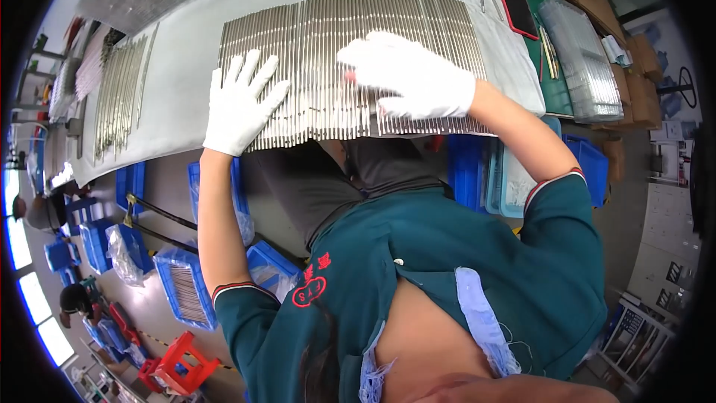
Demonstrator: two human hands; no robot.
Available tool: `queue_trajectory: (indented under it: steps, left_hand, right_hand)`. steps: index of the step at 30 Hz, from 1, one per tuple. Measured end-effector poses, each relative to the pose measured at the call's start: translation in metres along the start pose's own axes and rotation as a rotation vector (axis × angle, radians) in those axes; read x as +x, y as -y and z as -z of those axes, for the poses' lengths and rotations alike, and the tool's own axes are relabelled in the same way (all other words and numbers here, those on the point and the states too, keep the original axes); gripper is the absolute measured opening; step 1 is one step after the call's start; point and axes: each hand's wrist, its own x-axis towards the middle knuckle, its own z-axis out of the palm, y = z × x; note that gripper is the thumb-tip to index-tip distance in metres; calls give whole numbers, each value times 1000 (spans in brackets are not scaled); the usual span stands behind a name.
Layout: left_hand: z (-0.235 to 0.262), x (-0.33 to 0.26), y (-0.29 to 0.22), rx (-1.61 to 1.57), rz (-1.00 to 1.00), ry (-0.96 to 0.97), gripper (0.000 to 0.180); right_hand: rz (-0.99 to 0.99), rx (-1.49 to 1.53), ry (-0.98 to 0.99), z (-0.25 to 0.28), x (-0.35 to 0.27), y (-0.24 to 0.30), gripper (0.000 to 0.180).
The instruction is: Arranging and aligning thin metal strips on a workbench for inspection or assembly.
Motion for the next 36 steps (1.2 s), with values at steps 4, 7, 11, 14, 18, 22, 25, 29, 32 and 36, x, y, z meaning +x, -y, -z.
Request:
queue_trajectory:
  steps: [4, 7, 11, 14, 18, 22, 25, 29, 32, 36]
  left_hand:
    - [1, 2, -2, 17, -77, -46, 49]
    - [3, 4, -10, -4, -66, -55, 47]
    - [13, 8, -40, -70, -51, -48, 42]
    - [17, 3, -64, -72, -299, -199, 38]
    - [27, -12, -106, -265, -241, -136, 47]
    - [44, -31, -145, -600, -229, -47, 47]
    - [36, -64, -153, -1147, -63, 129, 28]
    - [13, -80, -149, -1198, 138, 134, 33]
    - [10, -71, -156, -1572, 515, 542, 37]
    - [1, -43, -181, -1648, 400, 756, 43]
  right_hand:
    - [-250, -163, 129, 37, -78, -32, 54]
    - [-330, -182, 207, 37, -96, -21, 55]
    - [-265, -157, 189, 25, -69, -15, 55]
    - [-231, -152, 210, 18, -55, -14, 59]
    - [-159, -159, 145, 6, -52, -16, 58]
    - [-68, -79, 73, -3, -41, 21, 55]
    - [-70, 55, 47, -10, -40, 53, 53]
    - [-116, 144, -74, 11, -42, 60, 45]
    - [-336, -72, -218, 38, -68, 48, 45]
    - [-518, -239, -314, 52, -116, 26, 40]
